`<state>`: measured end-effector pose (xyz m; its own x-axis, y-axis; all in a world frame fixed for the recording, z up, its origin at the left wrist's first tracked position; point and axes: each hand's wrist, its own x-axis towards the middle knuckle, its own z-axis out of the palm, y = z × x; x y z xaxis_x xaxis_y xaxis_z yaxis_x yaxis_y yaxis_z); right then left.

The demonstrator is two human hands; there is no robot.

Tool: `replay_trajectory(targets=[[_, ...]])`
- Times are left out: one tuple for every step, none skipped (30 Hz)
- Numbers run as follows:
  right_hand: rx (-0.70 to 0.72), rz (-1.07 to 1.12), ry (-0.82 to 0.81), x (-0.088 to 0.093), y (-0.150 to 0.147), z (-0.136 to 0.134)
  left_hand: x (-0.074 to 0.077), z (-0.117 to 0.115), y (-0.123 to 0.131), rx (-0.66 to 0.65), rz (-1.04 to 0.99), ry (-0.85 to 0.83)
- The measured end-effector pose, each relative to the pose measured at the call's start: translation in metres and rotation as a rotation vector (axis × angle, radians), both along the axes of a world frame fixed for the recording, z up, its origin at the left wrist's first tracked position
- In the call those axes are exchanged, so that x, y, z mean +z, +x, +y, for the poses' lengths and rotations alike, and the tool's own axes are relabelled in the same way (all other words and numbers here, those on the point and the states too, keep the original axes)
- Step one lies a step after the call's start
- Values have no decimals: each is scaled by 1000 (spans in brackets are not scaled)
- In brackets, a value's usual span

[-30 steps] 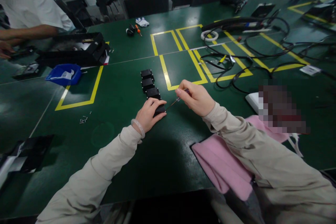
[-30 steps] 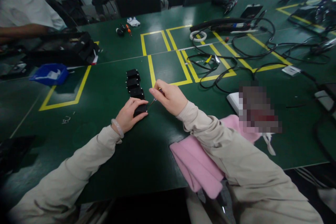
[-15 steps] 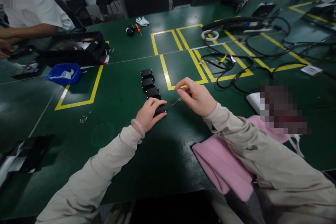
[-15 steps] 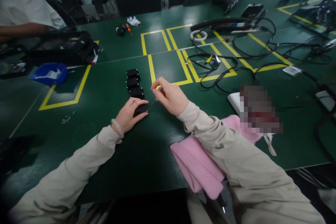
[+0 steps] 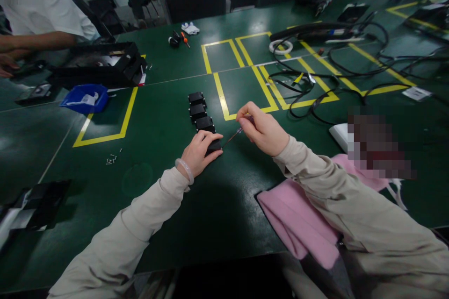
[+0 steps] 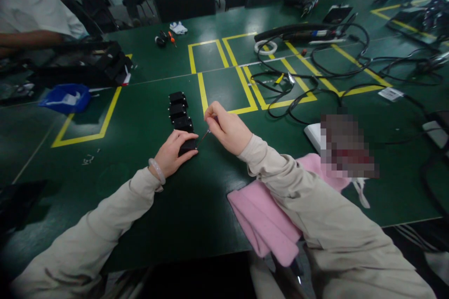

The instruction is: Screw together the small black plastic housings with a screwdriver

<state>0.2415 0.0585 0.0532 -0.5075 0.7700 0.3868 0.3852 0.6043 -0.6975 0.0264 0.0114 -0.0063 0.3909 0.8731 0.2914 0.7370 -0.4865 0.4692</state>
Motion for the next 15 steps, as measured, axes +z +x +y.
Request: replay_trajectory(targets=[[0,-6,7,0,0,0,0,0,0,0,1,1],[-4,-14,17,0,0,0,0,0,0,0,3,3],[-9,-22,29,1,0,0,0,0,0,-2,4,3],[-14,-33,41,1,-1,0,0,0,0,-2,4,4],[-17,-44,47,1,-1,0,0,0,0,-2,3,4],[-17,-49,44,1,-1,0,0,0,0,-2,2,4],[-10,-45,35,1,0,0,1,0,0,0,-1,2],[1,-33,22,1,0,0,1,0,0,2,-3,0],[16,-19,7,1,0,0,1,0,0,4,-5,-3],[29,-5,-5,1,0,1,1,0,0,5,-7,-6],[37,7,-10,1,0,1,1,0,0,5,-8,-8],[40,9,-12,1,0,0,1,0,0,4,-8,-9],[35,6,-10,1,0,0,1,0,0,2,-8,-10],[27,-3,-8,2,0,-1,1,0,0,2,-7,-10],[18,-12,-6,2,0,-1,1,0,0,2,-8,-10]])
